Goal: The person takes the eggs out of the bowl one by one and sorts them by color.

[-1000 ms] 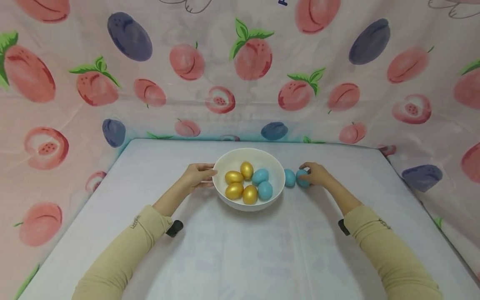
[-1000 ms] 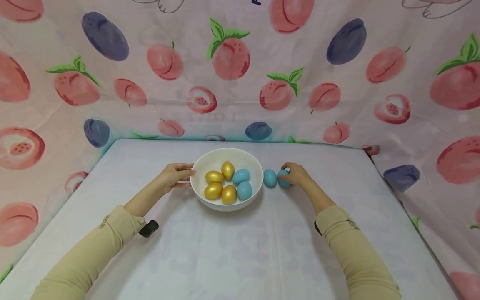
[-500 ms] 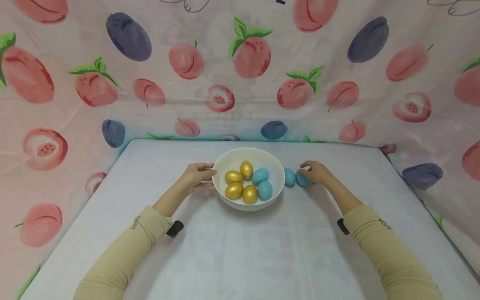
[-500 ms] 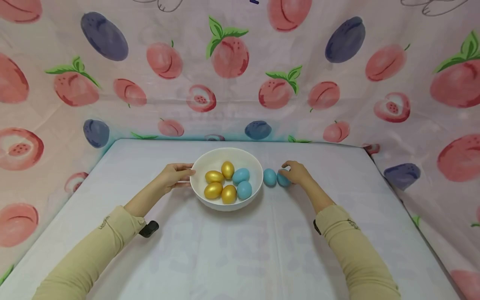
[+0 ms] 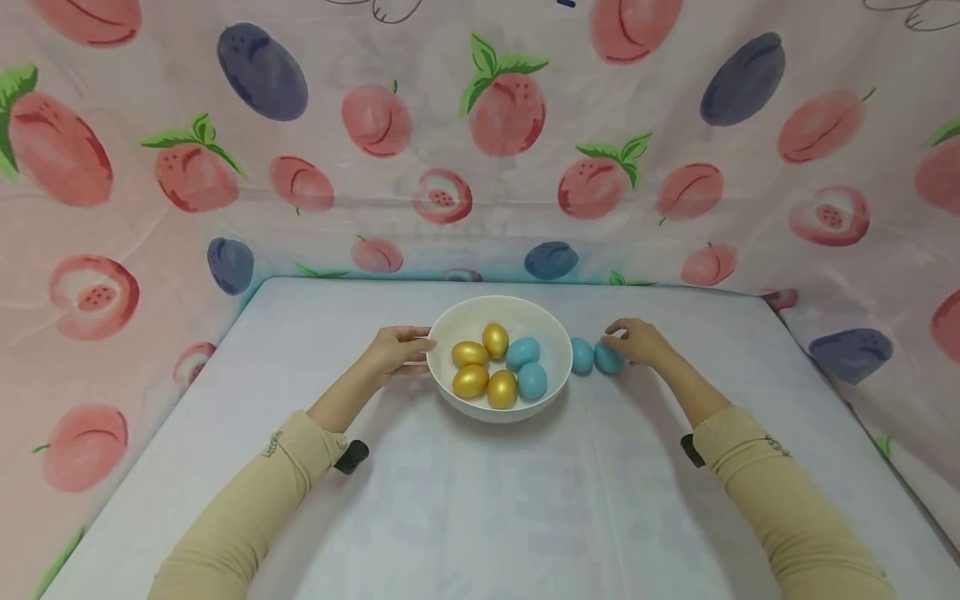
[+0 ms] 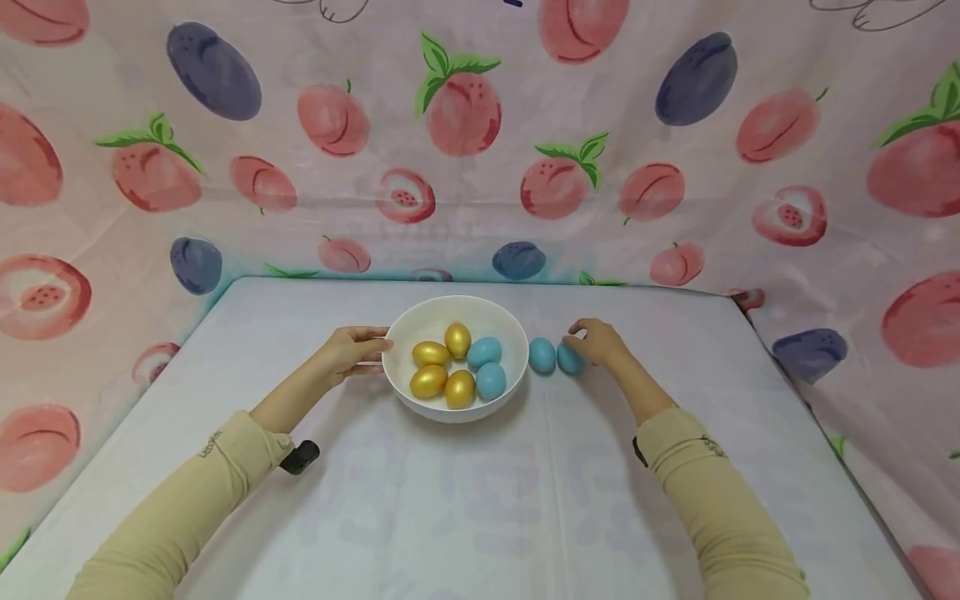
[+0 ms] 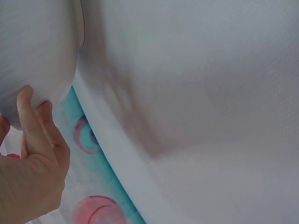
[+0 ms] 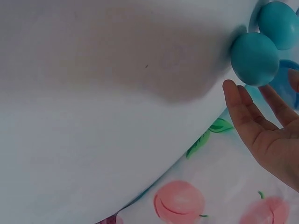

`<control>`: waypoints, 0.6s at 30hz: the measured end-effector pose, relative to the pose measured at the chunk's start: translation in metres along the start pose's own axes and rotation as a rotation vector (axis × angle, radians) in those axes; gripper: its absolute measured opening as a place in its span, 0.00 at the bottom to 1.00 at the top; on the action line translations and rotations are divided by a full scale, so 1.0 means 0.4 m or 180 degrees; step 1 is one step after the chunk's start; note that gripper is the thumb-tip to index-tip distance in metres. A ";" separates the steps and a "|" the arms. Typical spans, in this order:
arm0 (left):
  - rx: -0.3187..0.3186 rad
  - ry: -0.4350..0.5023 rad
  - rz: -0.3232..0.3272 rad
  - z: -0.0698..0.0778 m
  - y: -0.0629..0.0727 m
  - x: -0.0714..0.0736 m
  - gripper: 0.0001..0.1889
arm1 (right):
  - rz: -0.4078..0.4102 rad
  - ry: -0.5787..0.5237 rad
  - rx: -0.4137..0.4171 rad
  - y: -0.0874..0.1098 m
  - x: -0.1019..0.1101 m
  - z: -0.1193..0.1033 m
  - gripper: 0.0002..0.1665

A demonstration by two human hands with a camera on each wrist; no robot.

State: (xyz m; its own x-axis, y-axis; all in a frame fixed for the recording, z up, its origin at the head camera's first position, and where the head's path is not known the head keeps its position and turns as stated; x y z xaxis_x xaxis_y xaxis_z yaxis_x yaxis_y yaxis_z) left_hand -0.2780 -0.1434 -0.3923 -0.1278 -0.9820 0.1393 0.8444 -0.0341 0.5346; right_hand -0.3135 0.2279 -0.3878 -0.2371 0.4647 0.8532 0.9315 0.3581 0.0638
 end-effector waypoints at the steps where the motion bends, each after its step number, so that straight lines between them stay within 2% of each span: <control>1: 0.0001 -0.0003 0.0002 0.000 0.000 0.001 0.26 | -0.0002 0.0005 -0.0002 0.000 0.003 -0.001 0.25; 11: -0.0014 -0.0005 -0.0021 -0.002 -0.005 0.001 0.26 | 0.0031 0.0073 0.0040 0.002 0.019 -0.010 0.24; 18: -0.0016 -0.0003 -0.0017 0.000 -0.001 0.001 0.25 | 0.0392 0.0152 0.0241 -0.001 0.037 -0.031 0.19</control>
State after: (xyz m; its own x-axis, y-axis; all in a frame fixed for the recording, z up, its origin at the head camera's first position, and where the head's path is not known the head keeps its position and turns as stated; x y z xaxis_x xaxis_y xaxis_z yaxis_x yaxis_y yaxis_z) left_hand -0.2785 -0.1438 -0.3925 -0.1327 -0.9816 0.1373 0.8463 -0.0401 0.5312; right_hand -0.3140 0.2247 -0.3686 -0.1072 0.4704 0.8759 0.9288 0.3617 -0.0806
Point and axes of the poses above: each hand's wrist, its own y-axis away from the middle knuckle, its own x-axis out of the back of the hand, z = x × y, the point moved 4 cm from there along -y, towards the middle knuckle, and after that the axes turned 10 degrees about x, right-handed, at the moved point
